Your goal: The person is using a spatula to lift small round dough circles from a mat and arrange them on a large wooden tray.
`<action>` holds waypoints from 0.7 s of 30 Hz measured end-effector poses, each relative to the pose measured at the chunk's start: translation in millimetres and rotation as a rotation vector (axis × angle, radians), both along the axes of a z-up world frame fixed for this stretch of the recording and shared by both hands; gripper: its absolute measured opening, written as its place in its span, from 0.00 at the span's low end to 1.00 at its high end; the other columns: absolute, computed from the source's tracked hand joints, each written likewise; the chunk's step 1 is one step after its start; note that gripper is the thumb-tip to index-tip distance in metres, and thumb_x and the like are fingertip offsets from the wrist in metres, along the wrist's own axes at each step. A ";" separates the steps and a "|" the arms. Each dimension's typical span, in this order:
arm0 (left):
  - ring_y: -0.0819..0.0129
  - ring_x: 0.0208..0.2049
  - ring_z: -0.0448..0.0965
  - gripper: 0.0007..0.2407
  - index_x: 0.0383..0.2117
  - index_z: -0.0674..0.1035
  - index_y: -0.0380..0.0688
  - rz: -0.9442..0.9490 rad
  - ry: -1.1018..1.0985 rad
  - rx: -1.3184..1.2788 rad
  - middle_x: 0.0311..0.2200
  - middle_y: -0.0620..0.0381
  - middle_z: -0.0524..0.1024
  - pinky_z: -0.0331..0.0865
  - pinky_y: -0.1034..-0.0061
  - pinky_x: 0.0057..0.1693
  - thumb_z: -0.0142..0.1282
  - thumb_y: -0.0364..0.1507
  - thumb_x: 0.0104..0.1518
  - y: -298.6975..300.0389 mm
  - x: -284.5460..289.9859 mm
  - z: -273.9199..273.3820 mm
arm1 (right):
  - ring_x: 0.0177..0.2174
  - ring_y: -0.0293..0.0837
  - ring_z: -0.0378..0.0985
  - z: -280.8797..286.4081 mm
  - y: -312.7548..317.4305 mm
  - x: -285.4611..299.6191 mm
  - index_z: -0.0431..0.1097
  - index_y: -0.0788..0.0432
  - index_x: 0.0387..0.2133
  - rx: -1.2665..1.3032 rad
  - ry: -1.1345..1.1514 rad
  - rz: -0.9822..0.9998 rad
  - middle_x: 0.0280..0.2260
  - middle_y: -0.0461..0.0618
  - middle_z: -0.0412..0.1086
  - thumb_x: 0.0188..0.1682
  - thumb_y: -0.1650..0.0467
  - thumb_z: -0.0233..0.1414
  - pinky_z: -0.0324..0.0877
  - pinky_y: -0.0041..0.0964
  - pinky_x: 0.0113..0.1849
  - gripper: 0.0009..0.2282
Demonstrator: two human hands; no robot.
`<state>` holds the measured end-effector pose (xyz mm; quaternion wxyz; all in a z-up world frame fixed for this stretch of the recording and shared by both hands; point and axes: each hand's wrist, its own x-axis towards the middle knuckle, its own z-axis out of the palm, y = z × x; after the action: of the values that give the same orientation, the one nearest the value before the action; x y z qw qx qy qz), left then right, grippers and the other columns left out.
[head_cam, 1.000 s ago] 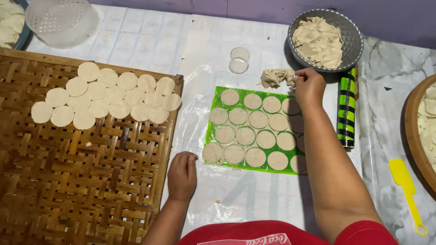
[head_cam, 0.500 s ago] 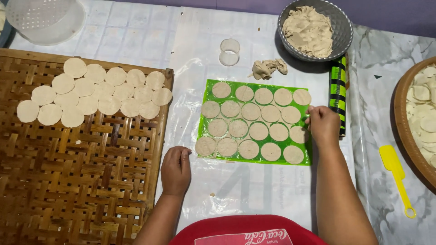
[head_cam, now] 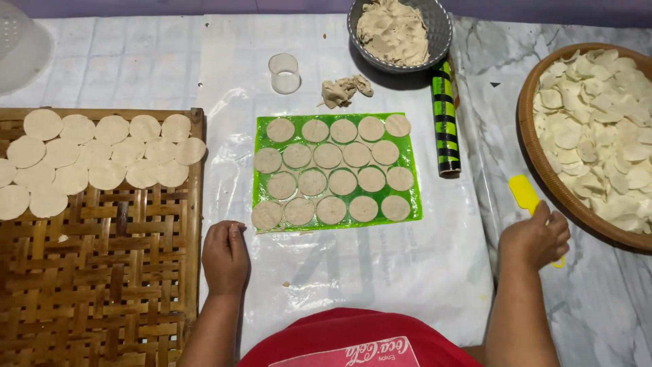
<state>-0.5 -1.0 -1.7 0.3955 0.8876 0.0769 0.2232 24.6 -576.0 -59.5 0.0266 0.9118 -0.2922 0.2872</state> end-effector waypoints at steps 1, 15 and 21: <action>0.54 0.40 0.78 0.10 0.35 0.80 0.37 0.001 -0.005 0.002 0.37 0.47 0.78 0.72 0.64 0.48 0.46 0.28 0.68 0.4 1.0 -0.2 | 0.50 0.64 0.67 2.2 -7.0 -1.6 0.76 0.59 0.49 0.002 -0.005 0.001 0.51 0.66 0.67 0.50 0.75 0.54 0.59 0.61 0.48 0.14; 0.60 0.42 0.79 0.09 0.38 0.80 0.36 -0.047 0.044 -0.264 0.40 0.48 0.79 0.72 0.67 0.50 0.48 0.29 0.69 32.2 21.9 -48.0 | 0.43 0.57 0.75 83.0 73.2 -54.9 0.71 0.45 0.61 0.499 0.227 0.338 0.54 0.58 0.61 0.50 0.73 0.54 0.72 0.48 0.46 0.23; 0.62 0.41 0.82 0.08 0.42 0.77 0.38 -0.083 0.139 -0.460 0.42 0.48 0.76 0.78 0.70 0.48 0.46 0.28 0.66 -72.4 -17.3 51.1 | 0.39 0.52 0.76 71.8 121.7 -56.8 0.75 0.42 0.54 0.237 0.303 0.699 0.38 0.49 0.72 0.45 0.64 0.61 0.73 0.49 0.40 0.21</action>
<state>-17.8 -73.4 49.3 0.5898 0.7898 0.1165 0.1217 -32.2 -454.3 12.2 -0.1354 0.9851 0.0116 0.1055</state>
